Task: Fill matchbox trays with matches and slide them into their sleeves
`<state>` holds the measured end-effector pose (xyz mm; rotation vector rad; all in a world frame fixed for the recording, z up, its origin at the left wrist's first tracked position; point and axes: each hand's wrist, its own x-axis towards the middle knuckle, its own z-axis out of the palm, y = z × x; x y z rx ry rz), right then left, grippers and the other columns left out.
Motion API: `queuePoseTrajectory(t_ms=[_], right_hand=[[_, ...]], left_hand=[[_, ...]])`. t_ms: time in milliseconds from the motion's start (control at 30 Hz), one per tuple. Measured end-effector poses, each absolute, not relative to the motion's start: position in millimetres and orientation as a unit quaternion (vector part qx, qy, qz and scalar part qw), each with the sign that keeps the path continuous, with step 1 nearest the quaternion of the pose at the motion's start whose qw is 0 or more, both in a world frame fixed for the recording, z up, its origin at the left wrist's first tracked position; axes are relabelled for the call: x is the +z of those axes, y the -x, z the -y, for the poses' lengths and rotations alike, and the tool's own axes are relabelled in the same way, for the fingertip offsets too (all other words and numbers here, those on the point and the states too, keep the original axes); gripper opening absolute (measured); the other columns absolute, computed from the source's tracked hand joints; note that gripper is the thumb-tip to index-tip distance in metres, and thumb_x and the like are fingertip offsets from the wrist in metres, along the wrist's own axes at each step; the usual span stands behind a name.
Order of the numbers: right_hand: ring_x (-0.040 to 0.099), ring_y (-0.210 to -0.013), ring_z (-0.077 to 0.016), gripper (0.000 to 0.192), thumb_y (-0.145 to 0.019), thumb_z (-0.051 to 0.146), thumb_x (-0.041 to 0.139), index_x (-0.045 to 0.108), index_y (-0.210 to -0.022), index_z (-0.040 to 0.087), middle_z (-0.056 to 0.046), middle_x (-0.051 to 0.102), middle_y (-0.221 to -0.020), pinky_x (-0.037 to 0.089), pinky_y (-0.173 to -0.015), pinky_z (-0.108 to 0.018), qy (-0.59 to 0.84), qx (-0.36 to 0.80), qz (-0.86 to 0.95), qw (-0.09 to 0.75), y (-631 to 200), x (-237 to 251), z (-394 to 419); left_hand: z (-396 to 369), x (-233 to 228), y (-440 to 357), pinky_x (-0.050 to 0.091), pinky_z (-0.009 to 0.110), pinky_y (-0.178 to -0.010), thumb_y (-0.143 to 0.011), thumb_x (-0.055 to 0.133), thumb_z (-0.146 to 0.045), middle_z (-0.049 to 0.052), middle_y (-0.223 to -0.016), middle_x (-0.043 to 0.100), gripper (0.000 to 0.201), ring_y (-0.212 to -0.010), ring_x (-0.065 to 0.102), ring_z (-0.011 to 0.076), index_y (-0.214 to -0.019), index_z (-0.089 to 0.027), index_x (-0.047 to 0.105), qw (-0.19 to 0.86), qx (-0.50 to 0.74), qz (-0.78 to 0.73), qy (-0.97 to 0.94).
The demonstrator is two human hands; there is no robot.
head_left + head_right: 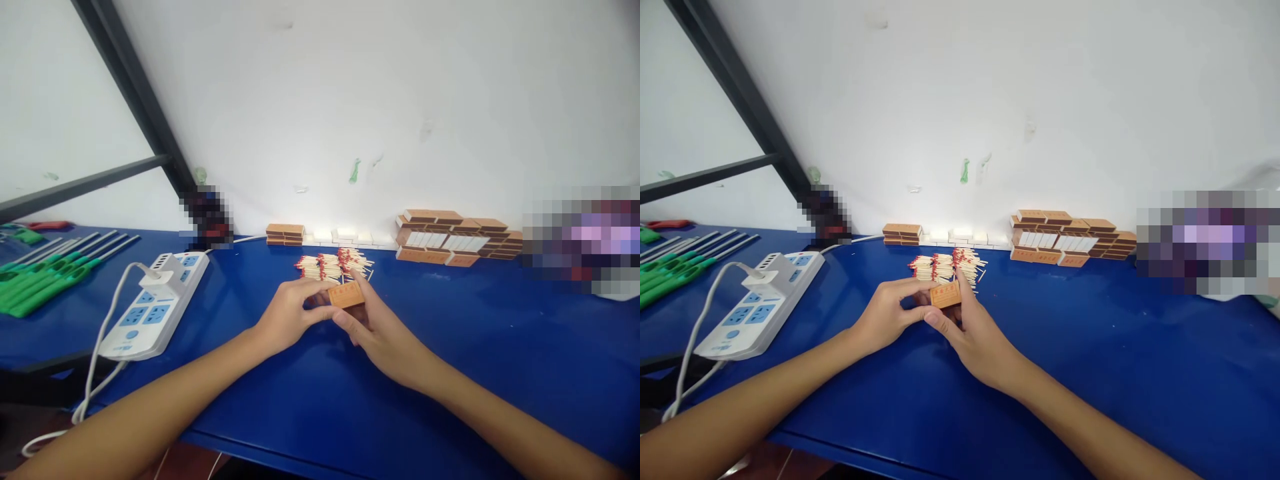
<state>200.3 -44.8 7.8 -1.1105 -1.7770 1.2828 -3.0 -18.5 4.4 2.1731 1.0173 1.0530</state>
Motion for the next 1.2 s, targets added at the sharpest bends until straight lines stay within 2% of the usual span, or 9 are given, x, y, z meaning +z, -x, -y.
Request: queuePoseTrajectory(t_ms=[100,200,267,367,600,833,1067,1133,1200], right_hand=[[0.055,-0.067,-0.0179,0.095,-0.105,0.057,0.048,-0.008,-0.169,0.014,0.001,0.059,-0.082,0.049,-0.061,-0.032,0.422,0.484,0.691,0.332,-201,12,46],[0.057,-0.070,-0.0182,0.094,-0.106,0.054,0.047,-0.010,-0.169,0.014,0.001,0.060,-0.085,0.049,-0.067,-0.034,0.431,0.429,0.725,0.325,-207,11,39],[0.058,-0.072,-0.0193,0.092,-0.105,0.053,0.048,-0.004,-0.169,0.013,0.001,0.061,-0.084,0.047,-0.069,-0.034,0.455,0.372,0.749,0.306,-212,7,31],[0.059,-0.071,-0.0205,0.085,-0.106,0.053,0.046,0.006,-0.169,0.012,0.001,0.062,-0.082,0.044,-0.068,-0.034,0.478,0.315,0.772,0.277,-219,1,22],[0.062,-0.070,-0.0206,0.073,-0.108,0.055,0.043,0.023,-0.164,0.013,-0.001,0.066,-0.082,0.043,-0.066,-0.032,0.470,0.275,0.801,0.249,-222,-1,17],[0.066,-0.075,-0.0224,0.057,-0.109,0.052,0.042,0.042,-0.153,0.014,-0.002,0.069,-0.084,0.045,-0.069,-0.033,0.465,0.255,0.814,0.236,-223,3,18],[0.067,-0.074,-0.0224,0.048,-0.110,0.048,0.041,0.052,-0.144,0.017,-0.002,0.070,-0.082,0.045,-0.069,-0.032,0.471,0.224,0.820,0.237,-223,4,18],[0.066,-0.069,-0.0218,0.041,-0.108,0.046,0.045,0.061,-0.133,0.018,-0.002,0.070,-0.079,0.044,-0.066,-0.031,0.476,0.190,0.822,0.250,-227,4,12],[0.065,-0.067,-0.0211,0.033,-0.106,0.043,0.048,0.069,-0.118,0.020,-0.003,0.071,-0.078,0.043,-0.065,-0.031,0.486,0.138,0.818,0.275,-235,5,2]], left_hand=[[10,22,9,0.053,0.034,-0.082,-0.095,0.073,-0.047,0.007,-0.100,0.078,0.038,-0.087,0.068,0.0206,-0.122,-0.021,0.076,0.199,0.376,-0.358,-0.831],[-19,49,31,0.050,0.032,-0.077,-0.093,0.075,-0.047,0.005,-0.096,0.078,0.033,-0.084,0.068,0.0197,-0.117,-0.023,0.079,0.129,0.279,-0.409,-0.859],[-47,66,53,0.047,0.029,-0.072,-0.095,0.073,-0.046,0.003,-0.086,0.076,0.027,-0.076,0.065,0.0175,-0.104,-0.022,0.081,0.072,0.233,-0.492,-0.835],[-88,77,86,0.044,0.032,-0.073,-0.092,0.074,-0.037,0.008,-0.085,0.074,0.026,-0.076,0.062,0.0204,-0.101,-0.014,0.080,0.021,0.236,-0.561,-0.793],[-128,68,113,0.044,0.032,-0.075,-0.089,0.073,-0.034,0.009,-0.093,0.076,0.023,-0.081,0.064,0.0221,-0.101,-0.016,0.080,-0.002,0.197,-0.610,-0.768],[-125,65,111,0.050,0.031,-0.084,-0.094,0.070,-0.030,0.008,-0.107,0.079,0.039,-0.085,0.070,0.0206,-0.131,-0.018,0.069,-0.015,0.210,-0.618,-0.757],[-85,66,74,0.048,0.044,-0.098,-0.098,0.060,-0.024,0.018,-0.117,0.074,0.029,-0.113,0.065,0.0323,-0.123,-0.014,0.071,-0.092,0.226,-0.584,-0.774],[-60,56,55,0.048,0.044,-0.100,-0.100,0.058,-0.027,0.017,-0.120,0.073,0.028,-0.113,0.065,0.0309,-0.123,-0.016,0.071,-0.102,0.233,-0.528,-0.810],[-38,40,38,0.052,0.039,-0.093,-0.099,0.062,-0.035,0.011,-0.108,0.077,0.024,-0.102,0.069,0.0258,-0.114,-0.020,0.074,-0.096,0.235,-0.463,-0.849]])
